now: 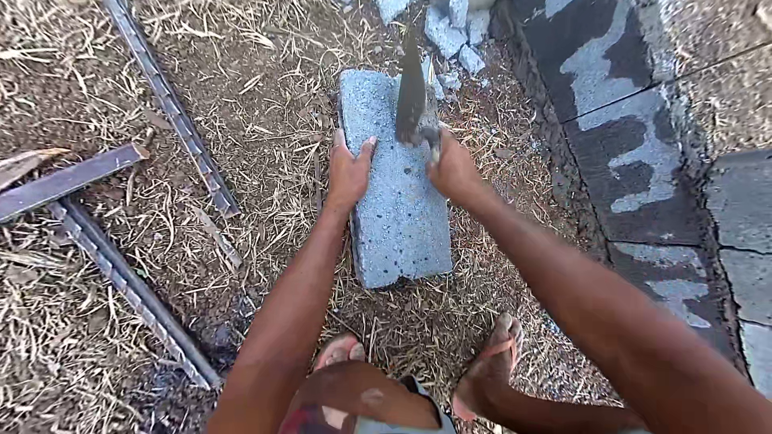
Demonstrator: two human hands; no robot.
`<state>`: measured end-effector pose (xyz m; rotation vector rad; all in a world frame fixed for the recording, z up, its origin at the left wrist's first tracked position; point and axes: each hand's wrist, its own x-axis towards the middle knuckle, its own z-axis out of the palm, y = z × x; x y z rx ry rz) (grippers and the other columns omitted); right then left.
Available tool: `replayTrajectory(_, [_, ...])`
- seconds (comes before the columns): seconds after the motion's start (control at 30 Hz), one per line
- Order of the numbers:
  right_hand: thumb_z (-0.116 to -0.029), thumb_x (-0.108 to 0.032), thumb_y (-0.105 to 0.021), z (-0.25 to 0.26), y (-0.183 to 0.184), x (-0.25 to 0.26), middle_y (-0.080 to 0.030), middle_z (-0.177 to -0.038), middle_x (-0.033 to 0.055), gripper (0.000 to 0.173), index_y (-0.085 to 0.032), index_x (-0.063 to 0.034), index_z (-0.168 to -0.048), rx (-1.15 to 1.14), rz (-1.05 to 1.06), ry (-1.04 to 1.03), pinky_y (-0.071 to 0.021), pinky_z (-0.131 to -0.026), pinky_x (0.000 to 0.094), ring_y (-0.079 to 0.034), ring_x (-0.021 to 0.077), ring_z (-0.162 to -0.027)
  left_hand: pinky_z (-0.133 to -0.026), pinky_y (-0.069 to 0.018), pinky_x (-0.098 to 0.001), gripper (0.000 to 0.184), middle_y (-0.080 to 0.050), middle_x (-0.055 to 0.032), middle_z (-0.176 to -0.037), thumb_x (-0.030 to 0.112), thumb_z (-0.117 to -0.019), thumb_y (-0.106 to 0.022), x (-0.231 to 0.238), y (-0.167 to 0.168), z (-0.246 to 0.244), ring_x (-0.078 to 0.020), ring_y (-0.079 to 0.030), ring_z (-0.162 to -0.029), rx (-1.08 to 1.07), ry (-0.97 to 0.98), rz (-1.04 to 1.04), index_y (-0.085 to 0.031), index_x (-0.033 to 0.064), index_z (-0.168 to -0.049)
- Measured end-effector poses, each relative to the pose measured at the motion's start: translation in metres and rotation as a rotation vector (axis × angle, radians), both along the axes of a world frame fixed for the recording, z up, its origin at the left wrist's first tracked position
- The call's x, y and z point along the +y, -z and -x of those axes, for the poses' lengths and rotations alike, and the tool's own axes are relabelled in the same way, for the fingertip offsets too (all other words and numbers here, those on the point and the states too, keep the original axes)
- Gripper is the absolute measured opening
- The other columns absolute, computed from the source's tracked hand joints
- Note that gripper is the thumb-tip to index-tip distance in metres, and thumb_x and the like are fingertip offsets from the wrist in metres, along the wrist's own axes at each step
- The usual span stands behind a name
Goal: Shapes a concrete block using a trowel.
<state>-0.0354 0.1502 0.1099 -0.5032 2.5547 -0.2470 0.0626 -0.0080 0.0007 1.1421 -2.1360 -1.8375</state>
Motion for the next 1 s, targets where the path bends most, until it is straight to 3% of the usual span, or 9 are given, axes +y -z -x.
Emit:
replayTrajectory(0.1, [-0.0996, -0.015, -0.062, -0.053, -0.012, 0.039, -0.068, -0.087, 0.0243, 0.048, -0.044, -0.0054, -0.143, -0.017, -0.037, -0.019, -0.0563, -0.067, 0.0626, -0.07, 0.0442, -0.078, -0.121, -0.0336, -0.0518, 0.084, -0.044, -0.022, -0.156, 0.053, -0.1013, -0.056, 0.0, -0.004, 0.0, -0.0314, -0.043, -0.145, -0.019, -0.005, 0.013, -0.024, 0.0029, -0.161])
replayTrajectory(0.17, [-0.099, -0.015, -0.062, -0.046, -0.014, 0.044, -0.069, -0.088, 0.0245, 0.046, -0.047, -0.0062, -0.142, -0.041, -0.079, -0.062, -0.0552, -0.067, 0.0637, -0.07, 0.0451, -0.079, -0.119, -0.0357, -0.0535, 0.082, -0.047, -0.0237, -0.152, 0.051, -0.1018, -0.057, 0.0, -0.005, 0.001, -0.0333, -0.046, -0.143, -0.016, 0.007, 0.008, -0.026, 0.0019, -0.16])
replayTrajectory(0.27, [-0.0972, -0.014, -0.062, -0.004, -0.006, 0.012, -0.07, -0.102, 0.0277, 0.049, -0.048, -0.0052, -0.143, -0.011, -0.108, -0.065, -0.0537, -0.079, 0.0679, -0.07, 0.0481, -0.095, -0.114, -0.041, -0.0548, 0.078, -0.053, -0.0242, -0.145, 0.05, -0.1014, -0.058, 0.0, -0.002, -0.001, -0.0342, -0.052, -0.136, -0.022, 0.003, 0.009, -0.032, 0.0015, -0.156])
replayTrajectory(0.37, [-0.095, -0.011, -0.063, 0.028, 0.0, -0.018, -0.068, -0.113, 0.0285, 0.051, -0.046, -0.0021, -0.143, 0.035, -0.066, -0.024, -0.0529, -0.087, 0.0672, -0.068, 0.0471, -0.106, -0.119, -0.0361, -0.0522, 0.084, -0.047, -0.0222, -0.154, 0.052, -0.1012, -0.057, -0.002, -0.005, 0.001, -0.0316, -0.046, -0.143, -0.041, 0.014, 0.004, -0.024, 0.0027, -0.161])
replayTrajectory(0.43, [-0.0953, -0.01, -0.063, -0.001, 0.0, -0.003, -0.069, -0.108, 0.0282, 0.055, -0.043, -0.0038, -0.146, 0.051, -0.026, 0.008, -0.0549, -0.082, 0.0667, -0.069, 0.0474, -0.099, -0.12, -0.0344, -0.0522, 0.086, -0.044, -0.0225, -0.155, 0.053, -0.1015, -0.056, -0.001, -0.006, 0.001, -0.0319, -0.044, -0.145, -0.056, 0.027, 0.014, -0.022, 0.0021, -0.161])
replayTrajectory(0.53, [-0.0991, -0.014, -0.063, -0.072, -0.009, 0.048, -0.067, -0.083, 0.0238, 0.047, -0.043, -0.0062, -0.142, 0.029, -0.027, 0.004, -0.0557, -0.061, 0.0617, -0.069, 0.0443, -0.073, -0.118, -0.0369, -0.0542, 0.084, -0.048, -0.0223, -0.152, 0.053, -0.1014, -0.055, -0.001, -0.005, 0.0, -0.0331, -0.048, -0.142, -0.055, 0.017, 0.025, -0.024, 0.0028, -0.161])
replayTrajectory(0.63, [-0.0993, -0.015, -0.061, -0.057, -0.018, 0.055, -0.068, -0.087, 0.0249, 0.046, -0.047, -0.0073, -0.142, -0.04, -0.117, -0.045, -0.0548, -0.066, 0.0643, -0.069, 0.0462, -0.078, -0.118, -0.0373, -0.0526, 0.082, -0.048, -0.0227, -0.152, 0.051, -0.1019, -0.056, -0.002, -0.003, 0.002, -0.0319, -0.048, -0.142, -0.022, 0.011, 0.019, -0.025, 0.002, -0.16])
replayTrajectory(0.8, [-0.0955, -0.011, -0.063, 0.02, -0.007, 0.0, -0.068, -0.111, 0.0284, 0.056, -0.043, -0.0044, -0.148, 0.01, -0.07, 0.017, -0.0533, -0.085, 0.0673, -0.068, 0.0469, -0.102, -0.12, -0.0363, -0.0498, 0.085, -0.046, -0.02, -0.155, 0.053, -0.1012, -0.056, 0.0, -0.004, 0.0, -0.029, -0.046, -0.144, -0.027, 0.008, 0.002, -0.022, 0.0036, -0.162])
replayTrajectory(1.0, [-0.0987, -0.014, -0.062, -0.068, -0.011, 0.067, -0.068, -0.084, 0.0235, 0.049, -0.044, -0.0054, -0.144, -0.036, -0.061, -0.016, -0.0557, -0.065, 0.062, -0.07, 0.0436, -0.075, -0.121, -0.0342, -0.0488, 0.085, -0.044, -0.0202, -0.157, 0.052, -0.1013, -0.057, -0.001, -0.005, 0.004, -0.0279, -0.044, -0.145, -0.016, -0.007, 0.014, -0.022, 0.0028, -0.162])
